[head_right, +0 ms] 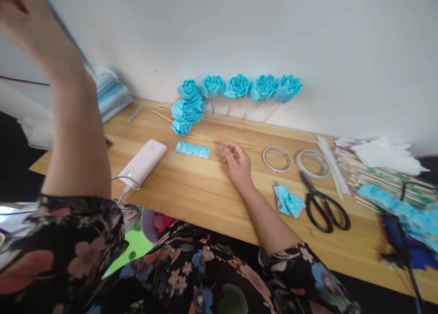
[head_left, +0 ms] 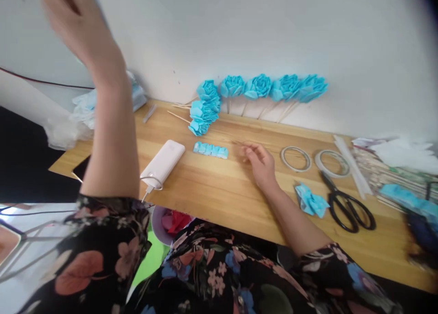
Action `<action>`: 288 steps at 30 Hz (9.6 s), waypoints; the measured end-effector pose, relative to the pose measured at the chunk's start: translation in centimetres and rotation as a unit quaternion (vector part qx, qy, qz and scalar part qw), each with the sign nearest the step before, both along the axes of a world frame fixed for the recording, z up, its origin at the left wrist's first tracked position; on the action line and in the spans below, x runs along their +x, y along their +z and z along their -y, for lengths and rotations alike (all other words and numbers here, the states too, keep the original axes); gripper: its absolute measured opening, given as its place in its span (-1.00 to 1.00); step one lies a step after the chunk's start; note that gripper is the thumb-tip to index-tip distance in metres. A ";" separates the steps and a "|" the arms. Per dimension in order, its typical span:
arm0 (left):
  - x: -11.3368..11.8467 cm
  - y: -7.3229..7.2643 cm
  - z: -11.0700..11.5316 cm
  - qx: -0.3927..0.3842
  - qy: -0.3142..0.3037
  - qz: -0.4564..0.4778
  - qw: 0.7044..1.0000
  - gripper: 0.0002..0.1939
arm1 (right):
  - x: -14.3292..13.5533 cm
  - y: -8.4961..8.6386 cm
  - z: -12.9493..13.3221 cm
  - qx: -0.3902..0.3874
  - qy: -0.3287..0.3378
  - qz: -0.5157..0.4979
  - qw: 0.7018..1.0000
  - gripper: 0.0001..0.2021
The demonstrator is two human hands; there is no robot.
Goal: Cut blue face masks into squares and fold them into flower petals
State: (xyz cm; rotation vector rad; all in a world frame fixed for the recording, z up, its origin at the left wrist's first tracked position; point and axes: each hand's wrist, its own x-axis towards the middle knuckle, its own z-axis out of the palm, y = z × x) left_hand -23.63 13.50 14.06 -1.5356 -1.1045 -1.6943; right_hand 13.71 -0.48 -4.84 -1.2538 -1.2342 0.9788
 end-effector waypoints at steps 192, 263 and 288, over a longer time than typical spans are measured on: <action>15.3 -16.1 17.2 -0.553 -0.195 -0.266 0.765 -0.69 | -1.1 2.6 -1.4 0.104 0.240 0.530 0.807 -0.66; 22.0 -15.8 13.8 -0.557 -0.647 0.379 0.358 -0.37 | 4.4 5.1 4.2 -0.059 -0.044 -0.197 0.978 -0.70; 22.8 -14.9 15.2 -0.548 -0.537 0.409 0.494 -0.69 | 21.0 1.2 14.2 -0.044 -0.121 0.663 0.737 -0.66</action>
